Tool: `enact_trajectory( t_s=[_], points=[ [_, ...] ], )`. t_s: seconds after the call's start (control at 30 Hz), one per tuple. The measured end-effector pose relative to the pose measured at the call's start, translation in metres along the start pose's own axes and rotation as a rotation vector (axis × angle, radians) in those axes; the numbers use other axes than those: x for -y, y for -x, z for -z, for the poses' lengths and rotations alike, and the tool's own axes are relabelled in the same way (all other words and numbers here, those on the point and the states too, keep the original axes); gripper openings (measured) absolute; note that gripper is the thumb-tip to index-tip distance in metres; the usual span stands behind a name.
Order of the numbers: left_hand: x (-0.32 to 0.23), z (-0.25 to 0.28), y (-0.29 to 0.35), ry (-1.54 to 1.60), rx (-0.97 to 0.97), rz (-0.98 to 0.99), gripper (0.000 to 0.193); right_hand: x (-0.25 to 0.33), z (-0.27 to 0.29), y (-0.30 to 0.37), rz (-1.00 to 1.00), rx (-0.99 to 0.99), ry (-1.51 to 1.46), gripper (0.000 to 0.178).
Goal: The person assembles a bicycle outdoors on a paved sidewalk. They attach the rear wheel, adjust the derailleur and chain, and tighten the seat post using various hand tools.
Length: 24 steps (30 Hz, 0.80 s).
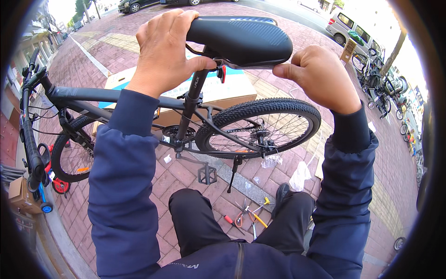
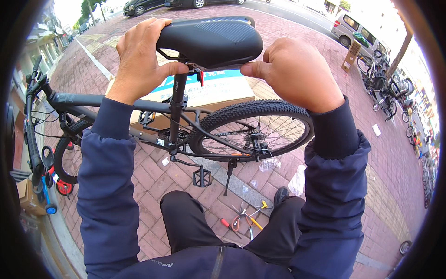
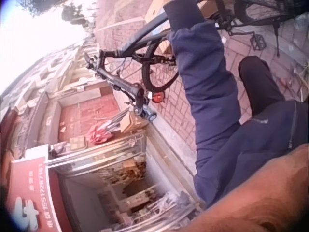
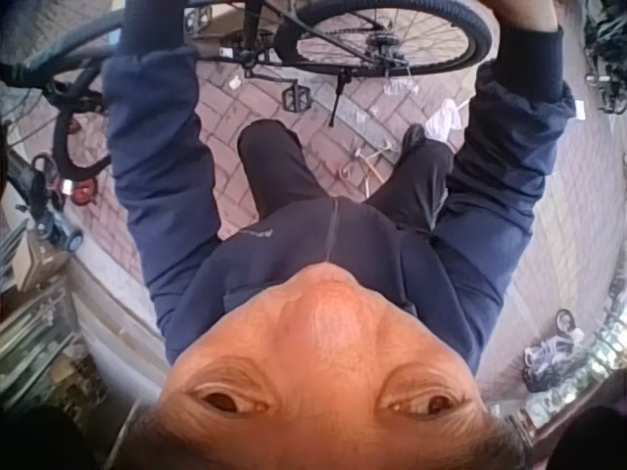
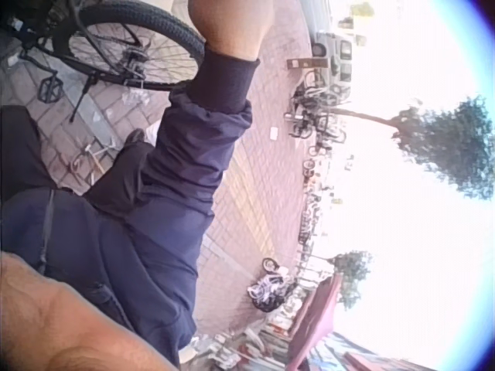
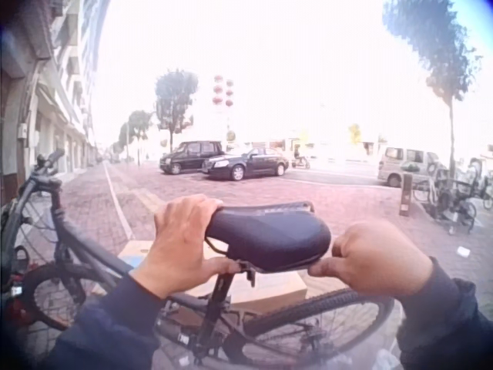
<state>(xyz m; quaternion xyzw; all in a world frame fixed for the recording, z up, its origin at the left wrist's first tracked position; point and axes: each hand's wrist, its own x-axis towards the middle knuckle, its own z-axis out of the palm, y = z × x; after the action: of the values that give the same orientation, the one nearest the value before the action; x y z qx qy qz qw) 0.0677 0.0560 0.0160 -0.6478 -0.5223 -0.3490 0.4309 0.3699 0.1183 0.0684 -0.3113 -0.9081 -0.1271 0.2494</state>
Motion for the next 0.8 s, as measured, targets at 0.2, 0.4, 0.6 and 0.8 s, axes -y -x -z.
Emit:
enact_trajectory(
  t_s=[0.2,0.4,0.6,0.8],
  points=[
    [-0.004,0.004,-0.001,0.015,-0.011,0.029,0.089,0.004,-0.017,0.015,-0.132,-0.022,-0.161,0.055],
    [-0.008,0.008,-0.002,0.012,-0.004,0.044,0.089,-0.004,0.001,-0.001,-0.129,0.136,-0.231,0.058],
    [-0.003,0.002,0.000,0.014,-0.037,0.006,0.090,-0.008,-0.019,0.006,-0.029,0.001,-0.148,0.057],
    [-0.002,0.003,-0.002,-0.058,0.011,0.012,0.093,-0.004,-0.025,0.013,-0.075,-0.098,-0.124,0.056]
  ],
)
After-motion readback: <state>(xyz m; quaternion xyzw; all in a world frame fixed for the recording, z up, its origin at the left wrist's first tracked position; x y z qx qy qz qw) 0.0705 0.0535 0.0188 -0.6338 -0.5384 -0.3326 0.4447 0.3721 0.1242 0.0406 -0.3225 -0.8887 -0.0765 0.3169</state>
